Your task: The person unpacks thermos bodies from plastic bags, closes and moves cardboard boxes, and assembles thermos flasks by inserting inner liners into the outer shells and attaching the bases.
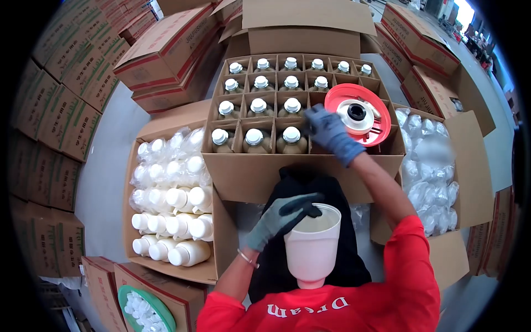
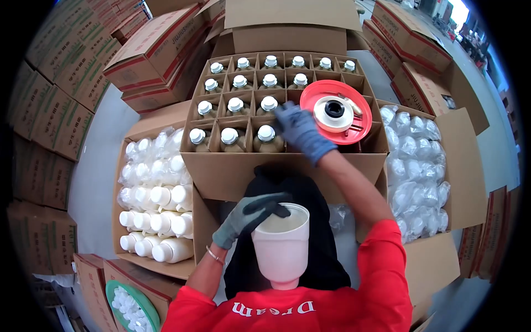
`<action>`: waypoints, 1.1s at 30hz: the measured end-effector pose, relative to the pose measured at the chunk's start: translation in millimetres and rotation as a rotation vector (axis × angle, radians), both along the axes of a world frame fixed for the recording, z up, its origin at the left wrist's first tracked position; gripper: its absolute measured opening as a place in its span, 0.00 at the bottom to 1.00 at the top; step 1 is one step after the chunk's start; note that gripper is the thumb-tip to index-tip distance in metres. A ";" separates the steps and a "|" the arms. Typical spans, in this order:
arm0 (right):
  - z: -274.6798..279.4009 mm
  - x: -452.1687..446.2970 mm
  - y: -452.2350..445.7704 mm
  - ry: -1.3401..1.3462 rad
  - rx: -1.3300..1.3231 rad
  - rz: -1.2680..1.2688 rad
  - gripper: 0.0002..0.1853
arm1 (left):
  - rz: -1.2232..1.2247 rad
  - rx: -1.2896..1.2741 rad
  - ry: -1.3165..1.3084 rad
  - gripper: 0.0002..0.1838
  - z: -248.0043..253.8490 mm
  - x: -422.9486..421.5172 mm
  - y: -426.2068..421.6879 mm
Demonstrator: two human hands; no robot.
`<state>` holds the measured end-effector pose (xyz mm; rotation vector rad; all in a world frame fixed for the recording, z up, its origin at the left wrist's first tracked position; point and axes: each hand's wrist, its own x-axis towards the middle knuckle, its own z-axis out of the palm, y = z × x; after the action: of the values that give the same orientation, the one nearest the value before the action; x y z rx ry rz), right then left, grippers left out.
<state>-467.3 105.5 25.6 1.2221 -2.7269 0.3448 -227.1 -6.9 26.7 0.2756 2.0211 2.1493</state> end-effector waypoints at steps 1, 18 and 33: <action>-16.4 1.5 -20.1 -0.050 0.027 0.158 0.31 | -0.027 -0.005 0.013 0.23 0.4 -2.9 2.3; 88.2 115.2 57.3 0.306 -0.455 0.362 0.32 | 0.102 1.033 -0.142 0.42 -19.7 -79.9 -29.5; -55.5 363.3 229.4 -0.775 -0.617 -0.077 0.51 | 0.613 -0.108 -0.158 0.42 -17.3 127.0 -22.4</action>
<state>-104.0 334.9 -29.9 0.9099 -2.7966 1.8029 -100.1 -29.2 9.3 -0.5870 2.3246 2.2572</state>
